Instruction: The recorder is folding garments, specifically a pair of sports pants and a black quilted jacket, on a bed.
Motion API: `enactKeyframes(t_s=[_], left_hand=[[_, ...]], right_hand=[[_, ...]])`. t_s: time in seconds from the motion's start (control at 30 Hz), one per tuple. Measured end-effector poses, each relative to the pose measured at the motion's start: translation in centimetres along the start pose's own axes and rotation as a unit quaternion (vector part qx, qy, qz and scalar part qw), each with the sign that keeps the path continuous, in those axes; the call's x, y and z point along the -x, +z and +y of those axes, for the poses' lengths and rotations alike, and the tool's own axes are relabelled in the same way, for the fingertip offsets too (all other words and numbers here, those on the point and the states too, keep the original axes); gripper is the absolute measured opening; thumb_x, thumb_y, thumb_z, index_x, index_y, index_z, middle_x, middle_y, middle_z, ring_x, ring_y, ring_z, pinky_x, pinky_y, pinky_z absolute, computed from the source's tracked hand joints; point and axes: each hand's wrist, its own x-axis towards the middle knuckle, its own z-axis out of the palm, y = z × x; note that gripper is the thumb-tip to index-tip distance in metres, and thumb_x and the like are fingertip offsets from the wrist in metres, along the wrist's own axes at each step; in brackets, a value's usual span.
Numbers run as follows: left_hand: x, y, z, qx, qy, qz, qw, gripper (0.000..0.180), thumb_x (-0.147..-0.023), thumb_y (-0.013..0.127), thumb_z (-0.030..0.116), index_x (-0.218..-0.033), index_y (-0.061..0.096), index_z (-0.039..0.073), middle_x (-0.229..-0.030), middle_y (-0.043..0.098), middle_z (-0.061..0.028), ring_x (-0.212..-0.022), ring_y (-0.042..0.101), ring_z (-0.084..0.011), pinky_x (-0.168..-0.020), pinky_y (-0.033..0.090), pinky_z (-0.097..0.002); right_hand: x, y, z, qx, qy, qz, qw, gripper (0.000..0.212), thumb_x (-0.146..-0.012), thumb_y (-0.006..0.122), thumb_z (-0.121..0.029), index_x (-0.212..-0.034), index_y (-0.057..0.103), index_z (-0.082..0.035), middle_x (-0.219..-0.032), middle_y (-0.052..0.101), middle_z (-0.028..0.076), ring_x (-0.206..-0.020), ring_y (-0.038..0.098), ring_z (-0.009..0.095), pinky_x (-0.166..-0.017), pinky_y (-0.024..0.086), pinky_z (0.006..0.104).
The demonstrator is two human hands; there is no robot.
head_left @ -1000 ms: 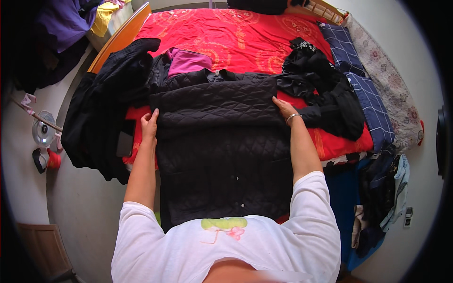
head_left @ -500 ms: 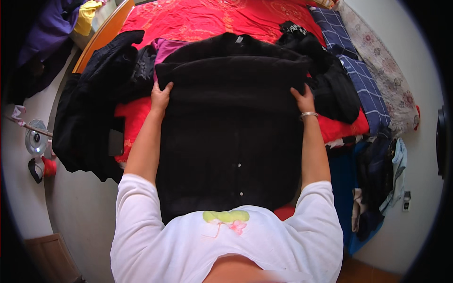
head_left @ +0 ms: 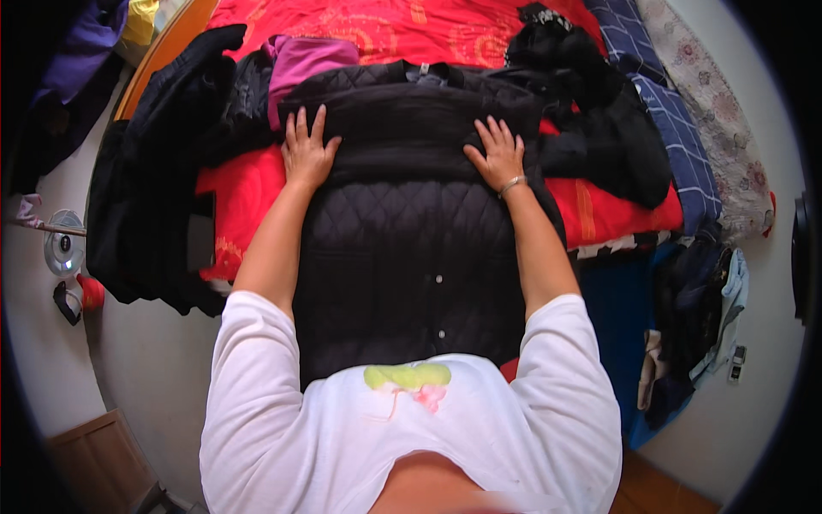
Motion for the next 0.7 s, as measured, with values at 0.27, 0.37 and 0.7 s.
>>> enactKeyframes(t_s=[0.27, 0.37, 0.7], left_hand=[[7.9, -7.2, -1.6, 0.230, 0.004, -0.019, 0.973, 0.059, -0.085, 0.059, 0.029, -0.133, 0.035, 0.006, -0.133, 0.037, -0.0205, -0.120, 0.040, -0.0342, -0.099, 0.034, -0.0377], [15.3, -10.7, -1.5, 0.342, -0.110, -0.051, 0.932, 0.048, -0.087, 0.056, 0.019, -0.128, 0.041, 0.002, -0.119, 0.051, -0.0160, -0.114, 0.048, -0.0268, -0.096, 0.036, -0.0336], [29.3, -17.1, -2.4, 0.574, -0.474, -0.229, 0.627, 0.037, -0.087, 0.059, 0.022, -0.121, 0.048, 0.011, -0.083, 0.052, 0.0082, -0.065, 0.047, 0.0013, -0.054, 0.034, -0.0127]], right_hand=[[8.9, -6.5, 0.7, 0.090, 0.000, -0.022, 0.996, 0.058, -0.083, 0.050, -0.049, -0.132, 0.042, -0.019, -0.139, 0.037, 0.006, -0.131, 0.027, 0.024, -0.104, 0.018, 0.0497], [15.5, -8.6, 1.0, 0.060, 0.048, 0.018, 0.997, 0.060, -0.080, 0.057, -0.045, -0.132, 0.042, -0.017, -0.139, 0.037, 0.008, -0.131, 0.028, 0.026, -0.104, 0.020, 0.0476], [35.0, -5.8, 5.4, -0.456, 0.538, -0.152, 0.692, 0.089, -0.075, 0.068, -0.046, -0.137, 0.025, 0.003, -0.140, 0.031, 0.020, -0.128, 0.032, 0.028, -0.105, 0.024, 0.0390]])
